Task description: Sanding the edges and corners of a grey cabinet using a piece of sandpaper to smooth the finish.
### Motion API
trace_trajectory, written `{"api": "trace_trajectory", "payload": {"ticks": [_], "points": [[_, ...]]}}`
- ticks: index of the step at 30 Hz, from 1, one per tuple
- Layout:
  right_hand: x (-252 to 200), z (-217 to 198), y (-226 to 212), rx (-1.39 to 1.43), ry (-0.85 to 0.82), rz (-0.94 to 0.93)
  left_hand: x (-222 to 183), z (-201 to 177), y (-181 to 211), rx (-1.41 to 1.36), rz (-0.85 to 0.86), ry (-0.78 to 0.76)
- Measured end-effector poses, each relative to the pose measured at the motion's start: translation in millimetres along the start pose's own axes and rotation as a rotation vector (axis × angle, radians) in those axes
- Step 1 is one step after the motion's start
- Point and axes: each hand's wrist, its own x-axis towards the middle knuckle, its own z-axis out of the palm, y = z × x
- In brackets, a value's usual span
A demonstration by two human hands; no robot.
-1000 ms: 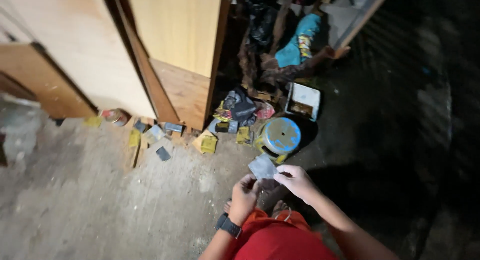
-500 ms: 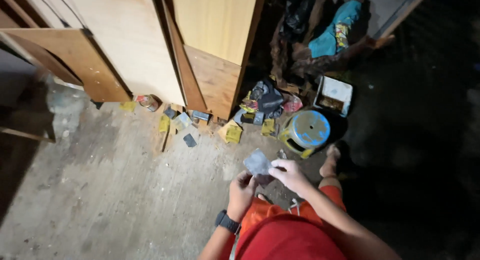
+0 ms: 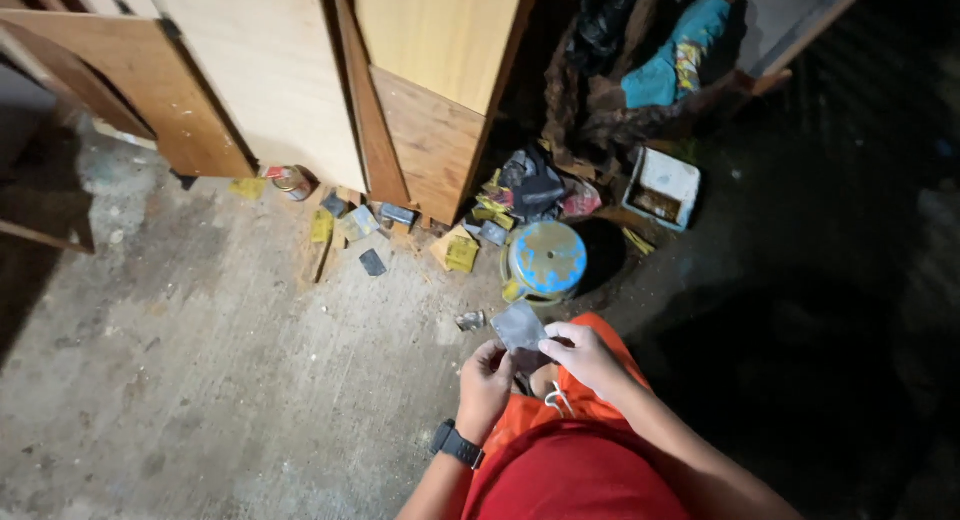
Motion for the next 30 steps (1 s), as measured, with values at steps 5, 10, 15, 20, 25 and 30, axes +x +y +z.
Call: {"api": "trace_trajectory", "payload": {"ticks": [5,10,15,20,25,30], "points": [[25.7,18.5,-13.7,-0.049,-0.088,-0.168,-1.5,-19.1,13.5,-0.133,0.02,0.072],[49.8,42.7,-12.0,-0.149,-0.092,-0.248,-2.8,-46.7,19.4,0.021,0.045,0.165],[38.6,27.3,-26.4,-0.185,-0.114,-0.078,-2.6,-39.3,52.3,-0.123,-0.024,0.09],[40.3,13.4,-30.0,0.013,-0.115,-0.052,15.7,-14.6,16.0,-0.135,0.104,0.097],[53.6,7.2,-36.8,-0.067,-0.133,-0.121,23.0,-12.7,28.4,-0.143,0.019,0.124],[72.2,-4.8,-58.8,-0.181,-0.171,-0.062,43.4,-8.7,33.6,-0.159,-0.036,0.177]]}}
